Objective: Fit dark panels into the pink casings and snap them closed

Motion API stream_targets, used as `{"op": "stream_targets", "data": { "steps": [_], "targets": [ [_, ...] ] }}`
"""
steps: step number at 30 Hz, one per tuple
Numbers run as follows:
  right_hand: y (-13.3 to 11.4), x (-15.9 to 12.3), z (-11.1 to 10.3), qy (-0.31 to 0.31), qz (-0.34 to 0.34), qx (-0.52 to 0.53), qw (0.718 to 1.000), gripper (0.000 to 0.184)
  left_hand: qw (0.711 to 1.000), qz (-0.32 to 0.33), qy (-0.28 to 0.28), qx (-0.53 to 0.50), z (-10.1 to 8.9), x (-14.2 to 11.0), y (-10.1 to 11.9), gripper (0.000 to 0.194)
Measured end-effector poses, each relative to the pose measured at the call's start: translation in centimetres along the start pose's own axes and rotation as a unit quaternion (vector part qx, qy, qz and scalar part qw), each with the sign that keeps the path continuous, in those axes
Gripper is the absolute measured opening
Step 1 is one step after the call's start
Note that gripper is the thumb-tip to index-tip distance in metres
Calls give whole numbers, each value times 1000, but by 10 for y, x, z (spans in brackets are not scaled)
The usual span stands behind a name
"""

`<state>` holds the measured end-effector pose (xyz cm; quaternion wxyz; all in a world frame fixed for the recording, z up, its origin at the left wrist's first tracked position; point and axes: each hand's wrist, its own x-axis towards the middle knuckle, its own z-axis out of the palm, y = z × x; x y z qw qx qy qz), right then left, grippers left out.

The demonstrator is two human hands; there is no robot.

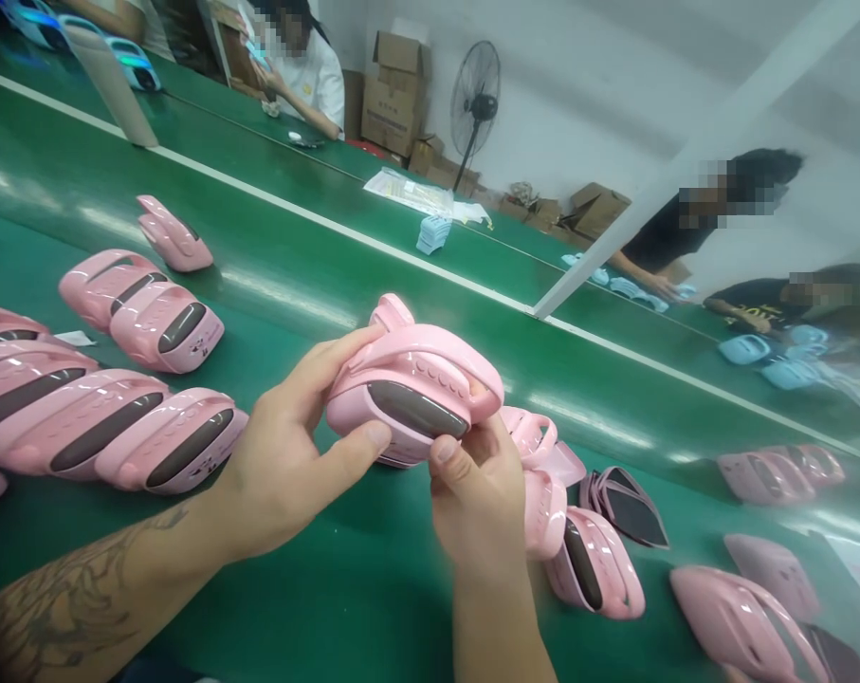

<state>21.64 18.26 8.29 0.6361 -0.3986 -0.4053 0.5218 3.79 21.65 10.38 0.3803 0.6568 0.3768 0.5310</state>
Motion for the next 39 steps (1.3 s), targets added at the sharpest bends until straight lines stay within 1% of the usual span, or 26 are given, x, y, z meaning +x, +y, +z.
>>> {"op": "stream_targets", "data": {
  "steps": [3, 5, 9, 11, 13, 16, 20, 23, 24, 26, 28, 30, 31, 32, 33, 34, 36, 37, 39],
  "targets": [
    [0, -1, 3, -10, 7, 15, 1000, 54, 1000, -20, 6, 6, 2, -2, 2, 73],
    [0, -2, 4, -15, 6, 22, 1000, 56, 1000, -27, 14, 4, 3, -2, 3, 71],
    [3, -3, 5, -20, 7, 14, 1000, 65, 998, -53, 24, -38, 3, -3, 2, 69],
    [6, -2, 6, -10, 9, 2, 1000, 67, 996, -64, 25, -64, 2, -3, 1, 69],
    [8, -2, 6, 11, 5, -11, 1000, 68, 995, -60, 22, -79, 0, -3, 0, 68],
    [9, -1, 7, 38, -18, -10, 999, 71, 996, -33, 6, -82, -1, -2, -1, 70],
    [10, -5, -1, 68, -55, -15, 996, 69, 995, -10, -22, -101, 1, 0, -6, 72],
    [12, -7, -10, 94, -76, -64, 991, 69, 993, 4, -37, -115, 3, 1, -13, 74],
    [12, -7, -12, 94, -79, -88, 989, 70, 992, 6, -40, -116, 3, 2, -15, 74],
    [12, -6, -14, 71, -78, -148, 983, 76, 993, -3, -46, -106, 3, 5, -17, 74],
    [8, -7, -13, 59, -89, -223, 969, 85, 996, -19, -48, -75, 0, 8, -16, 73],
    [1, -12, -12, 70, -126, -291, 946, 91, 998, -27, -58, -12, -3, 7, -11, 73],
    [-3, -17, -11, 80, -149, -323, 931, 89, 997, -24, -64, 29, -5, 5, -8, 75],
    [-7, -24, -11, 84, -167, -357, 915, 84, 995, -16, -71, 73, -8, -1, -5, 77],
    [-9, -32, -10, 77, -175, -392, 900, 75, 990, -4, -79, 117, -10, -9, -3, 78],
    [-11, -42, -10, 56, -171, -429, 885, 66, 984, 13, -86, 156, -13, -19, -1, 77],
    [-10, -64, -7, -7, -136, -483, 865, 55, 970, 54, -104, 213, -18, -46, -2, 71],
    [-7, -74, -6, -43, -111, -492, 862, 54, 964, 68, -116, 231, -20, -60, -4, 67],
    [3, -92, -1, -94, -59, -485, 867, 58, 956, 70, -140, 248, -24, -89, -12, 64]
  ]
}}
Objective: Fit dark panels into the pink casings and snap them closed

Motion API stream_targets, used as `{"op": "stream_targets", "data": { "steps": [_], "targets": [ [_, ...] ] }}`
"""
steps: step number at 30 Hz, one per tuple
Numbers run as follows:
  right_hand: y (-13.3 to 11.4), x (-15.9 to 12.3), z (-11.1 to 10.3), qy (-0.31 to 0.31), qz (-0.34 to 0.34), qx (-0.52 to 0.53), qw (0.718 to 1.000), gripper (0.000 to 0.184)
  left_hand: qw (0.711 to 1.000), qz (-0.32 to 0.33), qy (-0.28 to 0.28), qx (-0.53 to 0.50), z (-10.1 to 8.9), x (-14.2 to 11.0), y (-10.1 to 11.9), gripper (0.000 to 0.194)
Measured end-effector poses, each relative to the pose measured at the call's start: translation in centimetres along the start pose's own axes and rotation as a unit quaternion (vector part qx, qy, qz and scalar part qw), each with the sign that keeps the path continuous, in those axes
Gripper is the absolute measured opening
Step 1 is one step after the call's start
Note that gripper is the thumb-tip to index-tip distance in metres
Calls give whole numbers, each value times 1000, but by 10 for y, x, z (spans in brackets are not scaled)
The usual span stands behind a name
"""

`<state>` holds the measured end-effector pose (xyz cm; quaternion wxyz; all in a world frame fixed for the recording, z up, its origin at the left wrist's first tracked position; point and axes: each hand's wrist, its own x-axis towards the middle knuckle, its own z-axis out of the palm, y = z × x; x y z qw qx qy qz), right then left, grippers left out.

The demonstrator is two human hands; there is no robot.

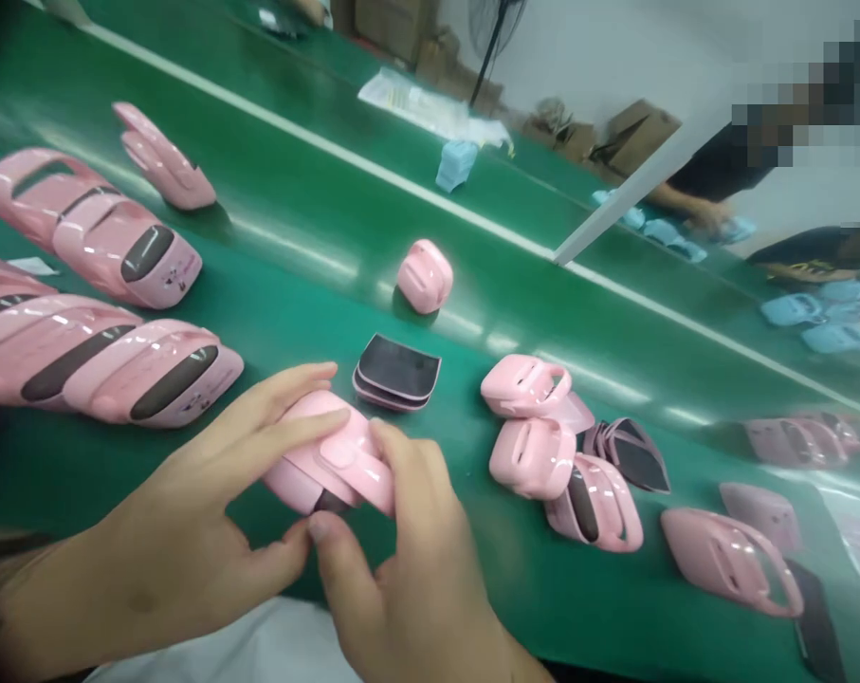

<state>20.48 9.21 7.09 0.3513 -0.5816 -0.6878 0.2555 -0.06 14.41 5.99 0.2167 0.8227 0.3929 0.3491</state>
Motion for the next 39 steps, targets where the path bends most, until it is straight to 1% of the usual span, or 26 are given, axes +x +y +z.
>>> {"op": "stream_targets", "data": {
  "steps": [2, 5, 8, 11, 15, 19, 23, 26, 28, 32, 35, 39],
  "targets": [
    [1, -12, 15, -39, 33, 19, 998, 60, 1000, -21, -16, 0, 9, -25, -6, 63],
    [9, -22, 32, -78, 82, 42, 993, 56, 999, -46, -20, -14, 22, -51, -16, 63],
    [19, -27, 40, -100, 104, 78, 986, 53, 997, -54, -24, -40, 30, -66, -25, 63],
    [25, -31, 43, -93, 115, 98, 984, 49, 996, -69, -30, -44, 31, -74, -27, 62],
    [27, -36, 47, -71, 105, 98, 987, 47, 997, -75, -16, -30, 30, -80, -24, 60],
    [26, -35, 51, -51, 112, 114, 986, 43, 998, -54, 8, -23, 32, -81, -26, 67],
    [24, -35, 53, -33, 118, 113, 986, 40, 999, -34, 13, -25, 34, -82, -29, 65],
    [24, -38, 54, -17, 110, 109, 988, 39, 999, -40, 7, -31, 33, -81, -29, 62],
    [24, -40, 53, -16, 113, 109, 987, 39, 998, -52, -9, -44, 31, -80, -27, 64],
    [22, -40, 52, -23, 139, 108, 984, 39, 994, -75, -33, -74, 27, -77, -25, 72],
    [19, -40, 53, -24, 157, 97, 983, 41, 992, -87, -37, -88, 26, -77, -26, 75],
    [16, -40, 55, -4, 141, 86, 986, 41, 992, -80, -36, -93, 27, -78, -28, 73]
  ]
}}
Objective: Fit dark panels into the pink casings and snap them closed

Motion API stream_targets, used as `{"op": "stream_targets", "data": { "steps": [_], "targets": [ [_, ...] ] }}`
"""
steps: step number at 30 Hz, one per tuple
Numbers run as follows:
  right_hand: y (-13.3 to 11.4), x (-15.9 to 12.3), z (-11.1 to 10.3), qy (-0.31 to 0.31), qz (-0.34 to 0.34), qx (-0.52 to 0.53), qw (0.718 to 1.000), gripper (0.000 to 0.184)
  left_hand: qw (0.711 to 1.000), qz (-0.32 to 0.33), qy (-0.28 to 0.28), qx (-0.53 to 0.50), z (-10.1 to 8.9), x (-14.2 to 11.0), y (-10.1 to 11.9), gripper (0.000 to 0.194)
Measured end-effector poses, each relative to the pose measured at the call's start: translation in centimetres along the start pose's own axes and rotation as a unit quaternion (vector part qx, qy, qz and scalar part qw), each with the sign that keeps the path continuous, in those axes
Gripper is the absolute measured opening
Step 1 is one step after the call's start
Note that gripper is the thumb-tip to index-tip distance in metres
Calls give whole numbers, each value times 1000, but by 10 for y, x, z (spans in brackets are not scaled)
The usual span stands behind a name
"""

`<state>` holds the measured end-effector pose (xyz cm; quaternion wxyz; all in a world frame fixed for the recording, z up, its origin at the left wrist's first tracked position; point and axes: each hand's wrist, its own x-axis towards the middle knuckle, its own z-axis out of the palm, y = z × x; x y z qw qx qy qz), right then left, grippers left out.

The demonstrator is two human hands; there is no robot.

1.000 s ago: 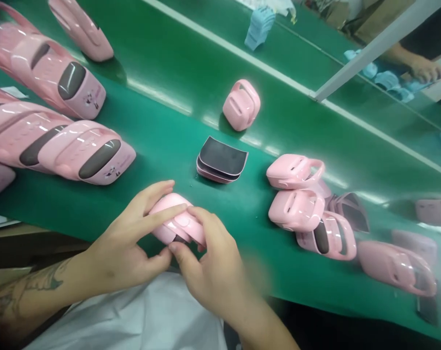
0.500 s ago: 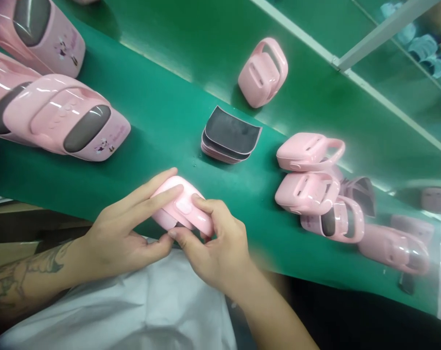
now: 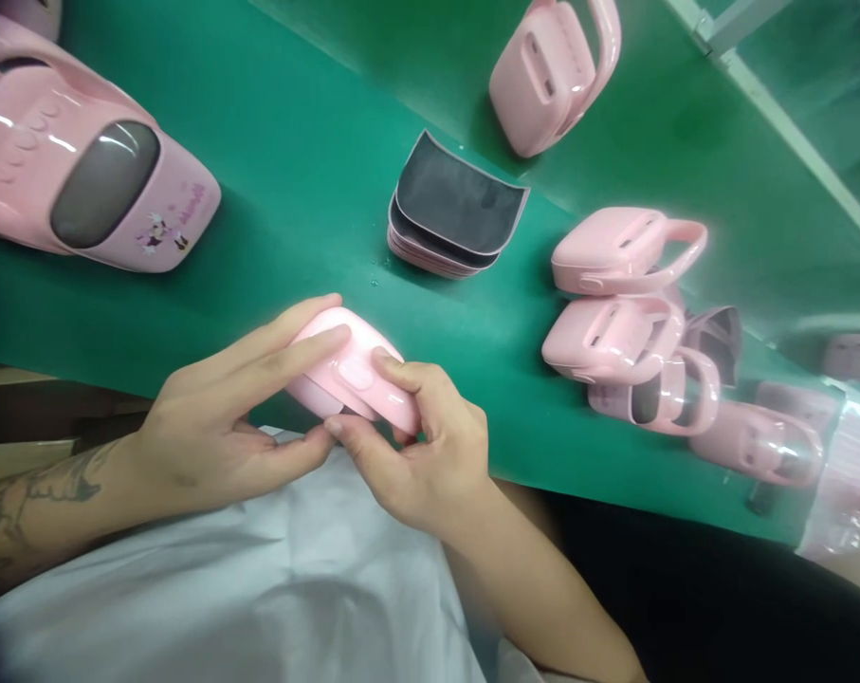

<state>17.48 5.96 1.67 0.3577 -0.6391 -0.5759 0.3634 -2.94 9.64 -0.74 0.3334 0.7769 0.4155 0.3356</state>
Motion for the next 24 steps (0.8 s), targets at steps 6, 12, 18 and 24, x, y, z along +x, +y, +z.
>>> {"op": "stream_targets", "data": {
  "steps": [6, 12, 18, 24],
  "targets": [
    [0, 0, 1, 12, -10, -20, 1000, 39, 1000, -12, -7, -6, 0, 4, -2, 72],
    [-1, -2, -2, 8, -6, -37, 999, 37, 997, -54, -51, -33, -6, 17, -9, 85],
    [1, -6, -5, 6, -26, -36, 999, 41, 990, -85, -96, -62, -6, 23, -15, 83],
    [6, -7, -5, 10, -32, -38, 999, 38, 979, -152, -72, -112, 4, 19, -8, 82]
  ]
}}
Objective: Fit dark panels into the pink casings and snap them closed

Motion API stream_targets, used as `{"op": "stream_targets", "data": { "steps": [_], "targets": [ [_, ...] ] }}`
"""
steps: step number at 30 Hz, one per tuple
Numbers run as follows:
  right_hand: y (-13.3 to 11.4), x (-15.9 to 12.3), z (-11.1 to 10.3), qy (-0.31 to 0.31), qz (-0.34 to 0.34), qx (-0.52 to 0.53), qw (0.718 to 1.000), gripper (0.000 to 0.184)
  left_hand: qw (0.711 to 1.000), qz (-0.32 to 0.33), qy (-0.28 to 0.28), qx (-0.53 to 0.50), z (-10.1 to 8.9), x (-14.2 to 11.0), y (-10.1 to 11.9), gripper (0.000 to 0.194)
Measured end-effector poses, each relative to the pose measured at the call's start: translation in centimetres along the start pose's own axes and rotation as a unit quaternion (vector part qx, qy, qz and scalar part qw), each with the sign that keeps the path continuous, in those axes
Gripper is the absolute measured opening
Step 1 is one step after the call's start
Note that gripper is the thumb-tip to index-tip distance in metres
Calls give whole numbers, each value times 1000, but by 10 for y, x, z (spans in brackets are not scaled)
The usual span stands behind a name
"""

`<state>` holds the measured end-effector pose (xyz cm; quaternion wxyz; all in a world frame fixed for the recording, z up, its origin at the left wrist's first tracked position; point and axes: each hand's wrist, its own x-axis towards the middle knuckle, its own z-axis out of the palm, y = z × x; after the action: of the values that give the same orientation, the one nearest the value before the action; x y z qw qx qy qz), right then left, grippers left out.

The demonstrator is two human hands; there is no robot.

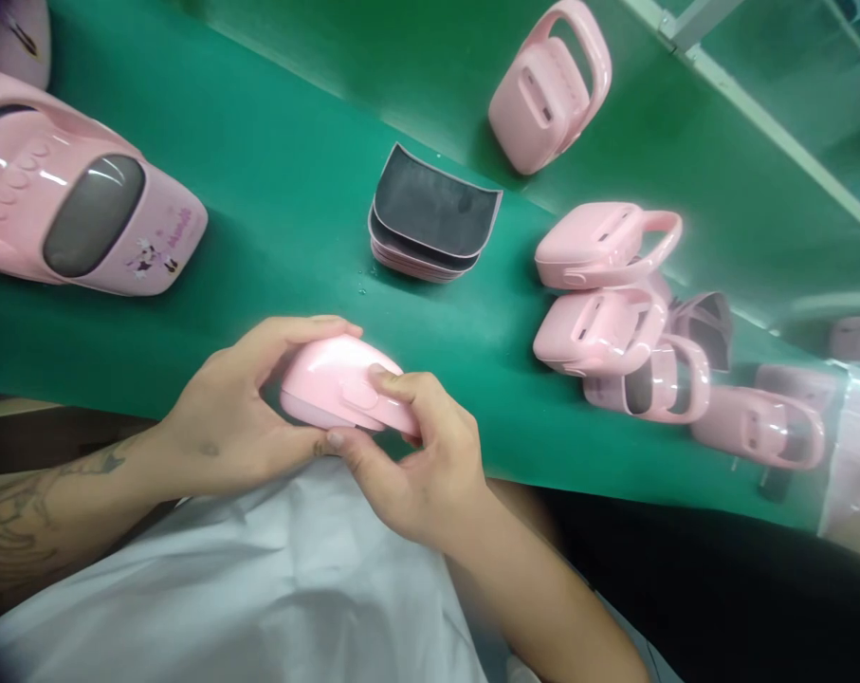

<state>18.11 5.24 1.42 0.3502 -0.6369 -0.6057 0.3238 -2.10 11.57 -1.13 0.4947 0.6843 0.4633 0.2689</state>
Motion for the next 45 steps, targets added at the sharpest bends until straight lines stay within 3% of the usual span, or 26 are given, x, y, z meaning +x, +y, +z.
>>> {"op": "stream_targets", "data": {
  "steps": [4, 8, 10, 12, 14, 17, 18, 20, 22, 25, 31, 36, 40, 45],
  "targets": [
    [7, 14, -6, -25, -38, 6, 999, 39, 999, -31, 36, -24, -2, 5, -4, 87],
    [17, 27, -4, 34, -60, 58, 996, 81, 973, -71, 101, -196, -8, 15, -13, 93],
    [18, 29, 6, -3, -19, 134, 991, 96, 944, -67, 105, -306, -6, 15, -15, 88],
    [16, 30, 19, -80, 3, 204, 976, 96, 921, -73, 86, -374, 0, 11, -16, 82],
    [13, 29, 26, -104, 1, 219, 970, 91, 918, -77, 53, -385, 5, 4, -19, 75],
    [13, 27, 20, -71, 2, 163, 984, 88, 963, -16, 73, -260, -1, -8, -26, 66],
    [13, 26, 14, -66, -4, 138, 988, 88, 979, 24, 99, -177, -7, -11, -27, 69],
    [12, 26, -1, -72, -26, 90, 993, 85, 985, 119, 128, 8, -23, -13, -27, 96],
    [8, 27, -15, -91, -55, 38, 994, 81, 968, 201, 77, 128, -37, -9, -21, 119],
    [-3, 31, -27, -131, -95, -12, 987, 77, 956, 253, -4, 147, -44, 0, -9, 120],
    [-11, 37, -26, -233, -121, -52, 964, 70, 967, 225, -46, 109, -27, 4, -11, 100],
    [7, 32, -28, -213, -79, -42, 973, 90, 973, 200, -62, 92, -28, 0, -16, 85],
    [22, 25, -27, -222, -50, 34, 973, 84, 980, 152, -85, 96, -33, 5, -7, 68],
    [21, 24, -20, -214, 46, 173, 960, 77, 987, 99, -95, 86, -27, 12, 7, 70]
  ]
}}
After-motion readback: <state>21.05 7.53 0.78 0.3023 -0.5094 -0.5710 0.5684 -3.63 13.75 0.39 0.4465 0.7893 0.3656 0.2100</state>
